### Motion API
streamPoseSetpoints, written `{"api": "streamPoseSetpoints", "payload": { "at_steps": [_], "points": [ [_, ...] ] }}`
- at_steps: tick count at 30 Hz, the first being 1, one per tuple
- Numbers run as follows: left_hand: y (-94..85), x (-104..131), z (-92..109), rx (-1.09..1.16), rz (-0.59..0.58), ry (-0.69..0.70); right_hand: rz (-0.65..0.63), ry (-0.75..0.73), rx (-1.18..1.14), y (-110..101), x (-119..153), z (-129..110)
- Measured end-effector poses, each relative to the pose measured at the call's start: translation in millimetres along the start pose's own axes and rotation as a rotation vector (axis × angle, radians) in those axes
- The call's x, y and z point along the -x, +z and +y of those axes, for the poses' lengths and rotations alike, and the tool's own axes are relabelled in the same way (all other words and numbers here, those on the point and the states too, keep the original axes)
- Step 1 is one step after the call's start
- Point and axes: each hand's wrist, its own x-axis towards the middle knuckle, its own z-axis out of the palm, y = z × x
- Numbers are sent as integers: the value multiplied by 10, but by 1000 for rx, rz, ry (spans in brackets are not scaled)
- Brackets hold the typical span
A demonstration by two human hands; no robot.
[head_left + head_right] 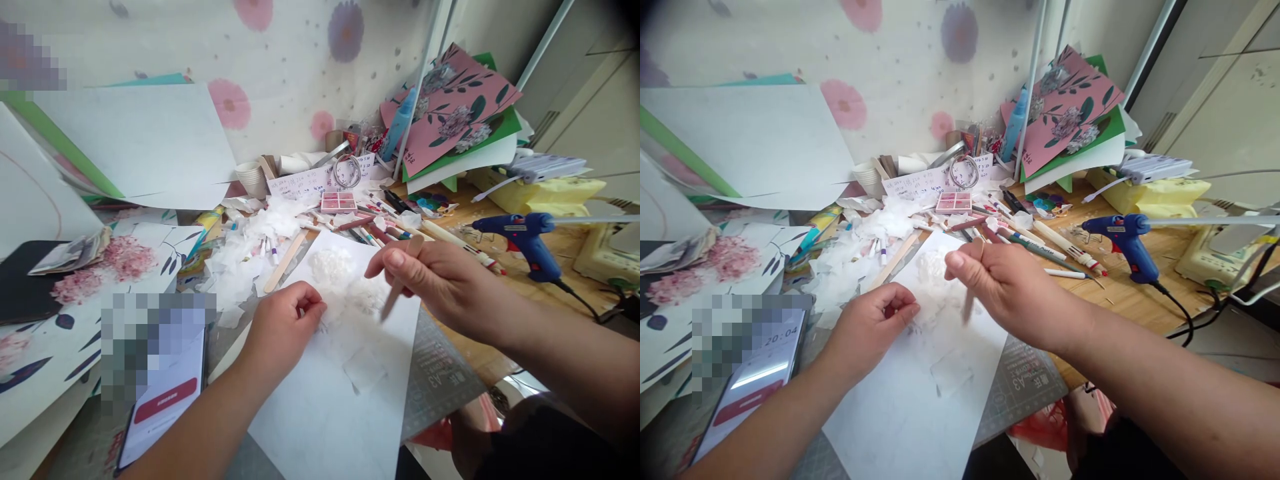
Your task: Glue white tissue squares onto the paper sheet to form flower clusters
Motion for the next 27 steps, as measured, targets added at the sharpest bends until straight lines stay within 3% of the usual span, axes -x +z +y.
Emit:
{"api": "streamPoseSetpoints", "payload": {
  "at_steps": [6,16,22,27],
  "points": [
    [4,-13,7,-23,14,18,-55,-77,25,210,18,20],
    [-63,18,-70,-94,19,73,-143,-87,121,366,-15,116],
    [-77,61,-108,-258,65,217,-151,-111,149,420,-7,147],
    [-76,87,-128,-341,35,315,-137,-119,115,447,-4,179]
  ]
}}
